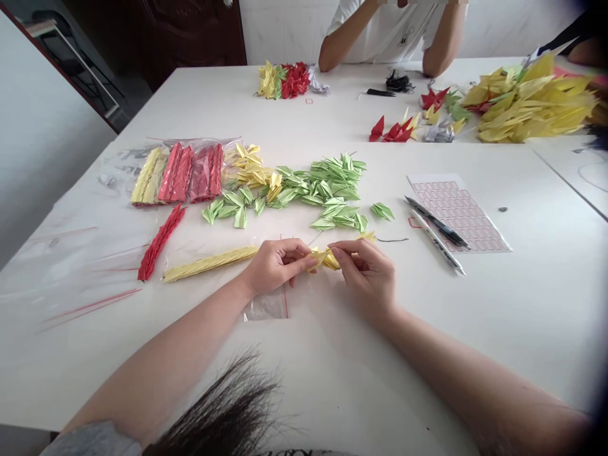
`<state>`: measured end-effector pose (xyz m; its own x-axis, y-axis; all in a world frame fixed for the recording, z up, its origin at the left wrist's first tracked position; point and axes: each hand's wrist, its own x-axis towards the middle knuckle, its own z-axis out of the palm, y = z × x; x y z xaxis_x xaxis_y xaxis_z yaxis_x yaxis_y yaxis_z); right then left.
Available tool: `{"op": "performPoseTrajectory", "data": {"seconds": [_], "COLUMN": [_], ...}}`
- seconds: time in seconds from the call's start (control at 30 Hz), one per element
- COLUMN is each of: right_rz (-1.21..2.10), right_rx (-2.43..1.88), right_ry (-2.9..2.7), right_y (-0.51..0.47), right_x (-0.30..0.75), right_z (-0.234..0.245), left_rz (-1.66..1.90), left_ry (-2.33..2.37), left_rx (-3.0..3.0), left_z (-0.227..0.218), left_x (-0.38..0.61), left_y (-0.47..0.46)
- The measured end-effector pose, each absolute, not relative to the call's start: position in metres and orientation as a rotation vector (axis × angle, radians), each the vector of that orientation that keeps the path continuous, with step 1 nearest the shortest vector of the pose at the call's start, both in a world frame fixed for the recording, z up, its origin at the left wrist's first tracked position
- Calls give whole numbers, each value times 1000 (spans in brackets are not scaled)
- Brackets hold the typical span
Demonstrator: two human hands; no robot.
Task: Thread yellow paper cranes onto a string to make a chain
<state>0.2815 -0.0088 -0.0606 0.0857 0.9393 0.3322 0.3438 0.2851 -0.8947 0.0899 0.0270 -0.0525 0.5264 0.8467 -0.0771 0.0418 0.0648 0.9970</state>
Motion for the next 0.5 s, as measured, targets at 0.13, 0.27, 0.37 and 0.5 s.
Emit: {"op": "performPoseTrajectory", "data": {"seconds": [0.13, 0.27, 0.37, 0.5], "right_rz": [1068, 1277, 1335, 1284], "right_rx": [-1236, -1174, -1164, -1152], "right_ry": [-1259, -1184, -1208, -1227], "right_y": [-12, -10, -7, -5], "right_x": [278, 278, 279, 281], "right_z": [-55, -49, -51, -57], "left_rz": [820, 923, 930, 923], "left_ry": [908, 911, 896, 871], "left_rx": [1435, 1426, 1308, 1132], "left_z": [-56, -55, -53, -54], "left_x": [89, 89, 90, 91], "left_y": [29, 30, 30, 32]}}
